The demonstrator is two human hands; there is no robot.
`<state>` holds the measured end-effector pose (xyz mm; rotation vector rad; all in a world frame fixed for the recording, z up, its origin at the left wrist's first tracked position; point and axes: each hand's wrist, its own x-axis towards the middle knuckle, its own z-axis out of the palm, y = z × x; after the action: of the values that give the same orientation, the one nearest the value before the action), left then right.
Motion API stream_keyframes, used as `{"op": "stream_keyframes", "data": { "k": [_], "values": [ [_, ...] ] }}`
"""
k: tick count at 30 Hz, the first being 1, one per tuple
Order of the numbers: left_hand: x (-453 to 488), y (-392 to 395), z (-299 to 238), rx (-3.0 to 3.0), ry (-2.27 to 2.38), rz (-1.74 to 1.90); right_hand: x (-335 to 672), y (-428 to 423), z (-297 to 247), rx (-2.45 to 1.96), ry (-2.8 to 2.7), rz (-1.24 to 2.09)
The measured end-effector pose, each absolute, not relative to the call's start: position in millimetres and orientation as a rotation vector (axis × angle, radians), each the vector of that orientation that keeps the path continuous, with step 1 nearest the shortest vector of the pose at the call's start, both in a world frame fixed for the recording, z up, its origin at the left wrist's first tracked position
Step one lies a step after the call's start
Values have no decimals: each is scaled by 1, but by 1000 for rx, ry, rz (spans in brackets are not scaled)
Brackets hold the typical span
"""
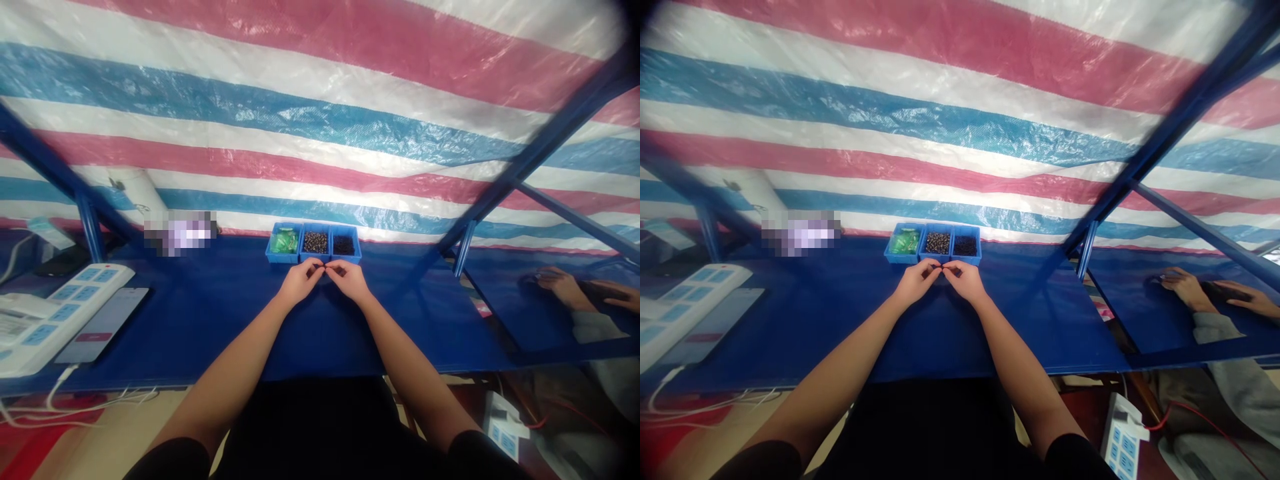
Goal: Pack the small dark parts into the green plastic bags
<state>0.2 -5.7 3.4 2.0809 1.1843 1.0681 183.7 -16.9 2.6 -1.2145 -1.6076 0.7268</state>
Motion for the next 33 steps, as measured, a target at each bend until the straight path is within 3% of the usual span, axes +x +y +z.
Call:
{"op": "stream_keyframes", "data": {
  "k": [33],
  "values": [
    [0, -6, 2, 2079, 1156, 1076, 184, -19, 5, -1201, -1652, 705]
  ]
}}
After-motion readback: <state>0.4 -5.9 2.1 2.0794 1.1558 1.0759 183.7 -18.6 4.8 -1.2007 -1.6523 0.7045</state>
